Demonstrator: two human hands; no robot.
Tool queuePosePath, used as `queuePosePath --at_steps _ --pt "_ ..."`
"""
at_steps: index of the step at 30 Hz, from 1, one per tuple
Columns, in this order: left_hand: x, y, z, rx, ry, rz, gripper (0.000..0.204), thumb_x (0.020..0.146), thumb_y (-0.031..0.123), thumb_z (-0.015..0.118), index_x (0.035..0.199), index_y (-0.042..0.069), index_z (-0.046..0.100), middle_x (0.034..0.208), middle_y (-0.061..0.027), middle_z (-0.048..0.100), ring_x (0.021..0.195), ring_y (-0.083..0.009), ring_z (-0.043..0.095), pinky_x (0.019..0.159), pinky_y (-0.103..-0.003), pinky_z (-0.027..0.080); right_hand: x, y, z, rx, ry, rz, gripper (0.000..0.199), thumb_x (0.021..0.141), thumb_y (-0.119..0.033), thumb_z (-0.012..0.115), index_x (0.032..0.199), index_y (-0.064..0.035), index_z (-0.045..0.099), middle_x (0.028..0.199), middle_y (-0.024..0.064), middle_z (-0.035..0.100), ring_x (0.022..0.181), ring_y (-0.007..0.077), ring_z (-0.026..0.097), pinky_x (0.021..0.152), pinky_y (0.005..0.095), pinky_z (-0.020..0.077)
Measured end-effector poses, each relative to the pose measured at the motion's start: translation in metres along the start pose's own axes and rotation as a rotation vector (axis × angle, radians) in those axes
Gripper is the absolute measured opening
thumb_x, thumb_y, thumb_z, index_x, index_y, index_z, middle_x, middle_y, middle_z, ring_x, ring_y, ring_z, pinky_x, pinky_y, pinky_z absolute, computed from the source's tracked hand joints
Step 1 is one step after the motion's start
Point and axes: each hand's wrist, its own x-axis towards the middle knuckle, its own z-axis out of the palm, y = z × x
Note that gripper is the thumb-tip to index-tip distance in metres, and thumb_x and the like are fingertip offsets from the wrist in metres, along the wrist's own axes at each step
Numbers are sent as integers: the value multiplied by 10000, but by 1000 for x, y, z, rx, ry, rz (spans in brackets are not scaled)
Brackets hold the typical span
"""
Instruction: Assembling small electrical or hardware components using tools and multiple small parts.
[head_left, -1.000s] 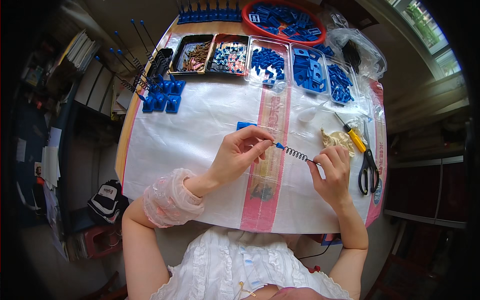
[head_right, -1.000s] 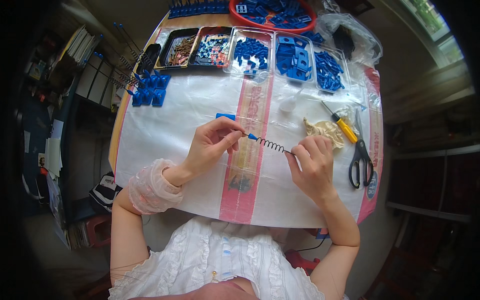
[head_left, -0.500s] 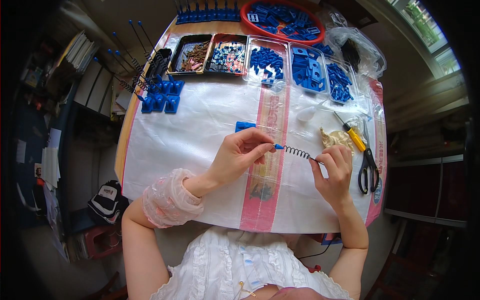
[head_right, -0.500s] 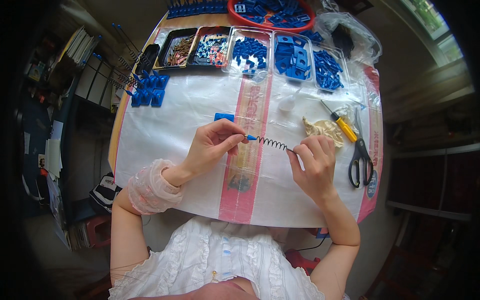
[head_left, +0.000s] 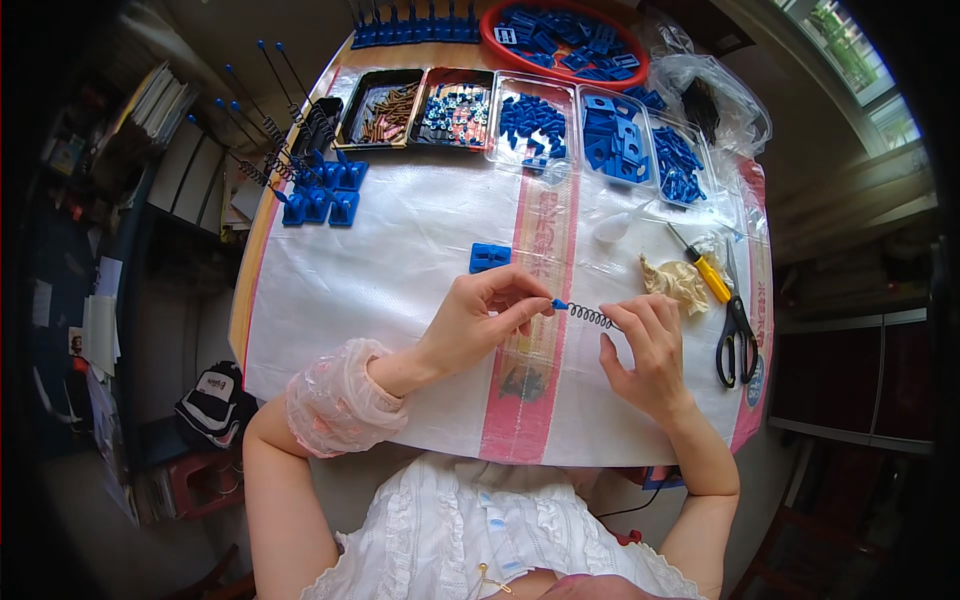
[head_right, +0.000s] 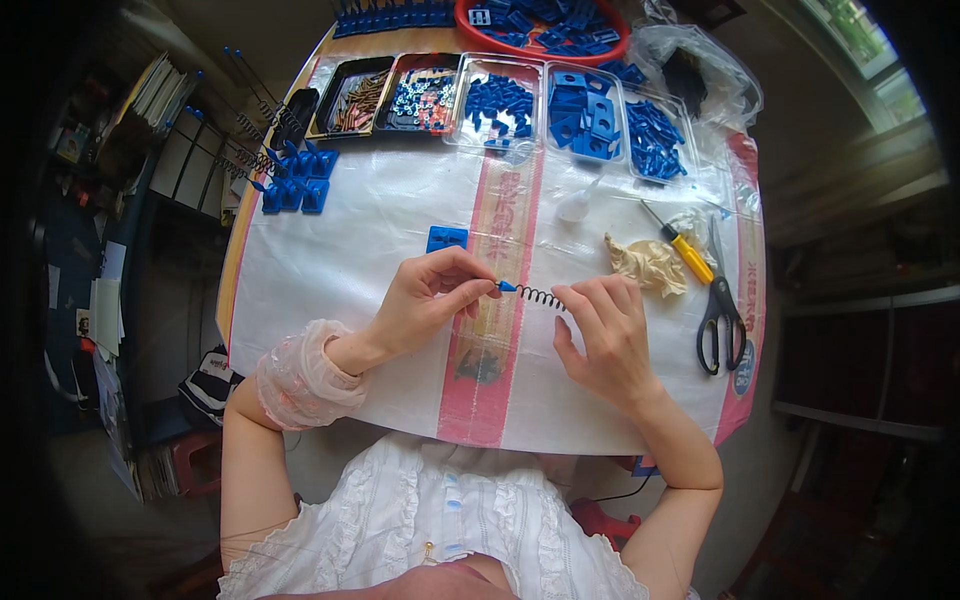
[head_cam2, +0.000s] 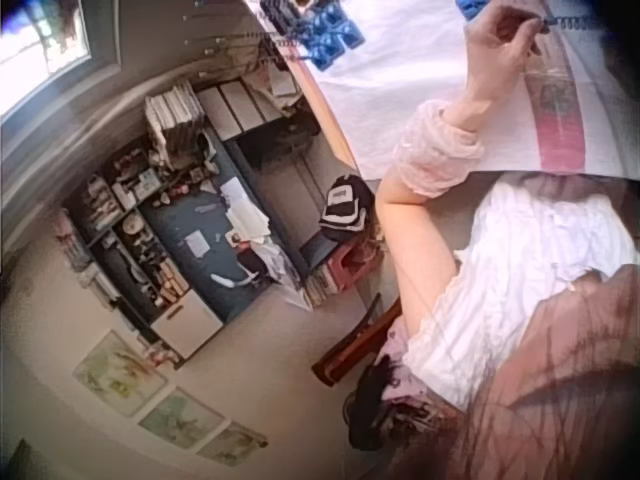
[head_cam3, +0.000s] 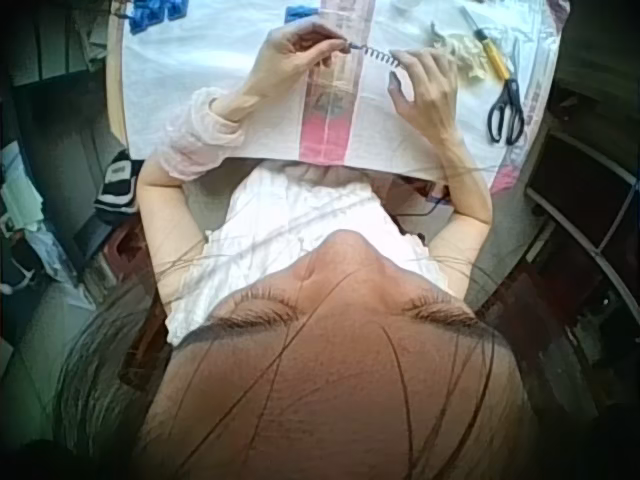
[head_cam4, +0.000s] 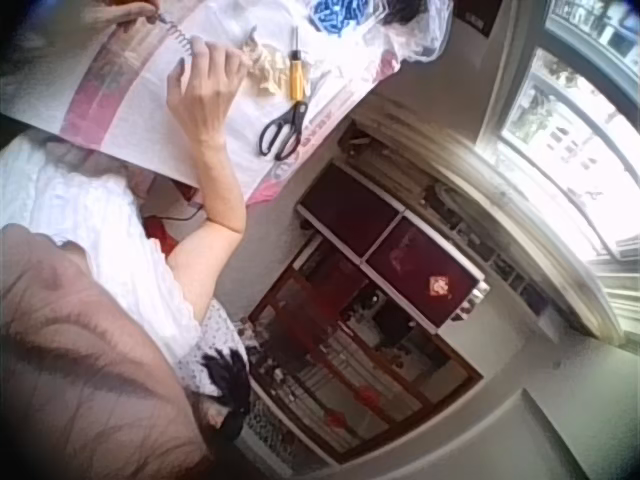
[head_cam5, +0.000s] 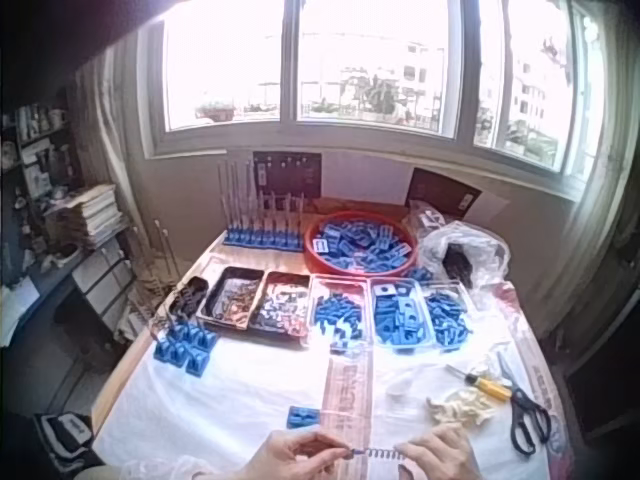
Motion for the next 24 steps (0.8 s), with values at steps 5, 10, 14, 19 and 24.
queuePosePath --at_steps 5,10,14,19,24 --pt "-1 -2 3 57 -59 17 98 1003 6 693 1092 -14 729 977 -75 787 793 -81 711 696 -220 572 -1 0 2 18 6 -7 402 774 -77 833 1146 -43 684 997 73 654 948 281 604 887 438 454" --pt "-4 2 5 49 -133 2 107 999 9 702 1099 -16 731 984 -75 786 799 -83 714 698 -224 575 -1 -1 6 30 -7 -54 343 782 -106 847 1086 -42 703 941 54 648 889 262 600 851 423 448" --pt "-4 -3 5 90 -141 5 107 999 9 703 1100 -13 730 985 -67 782 799 -78 710 694 -221 568 -1 0 7 33 -6 -81 275 791 -92 836 1032 -39 714 897 46 640 855 253 598 841 416 448" --pt "-3 -5 5 101 -151 -51 120 1002 20 706 1117 -7 723 966 -57 774 793 -65 700 677 -216 554 -1 0 6 27 -8 -75 255 798 -81 826 1023 -33 714 886 49 636 853 255 597 836 417 448" --pt "-4 5 6 98 -158 -113 129 1020 51 692 1132 -9 718 927 -44 754 783 -52 688 665 -214 541 -2 0 7 20 -2 -66 254 803 -82 826 1028 -35 718 882 51 634 855 258 597 825 414 455"
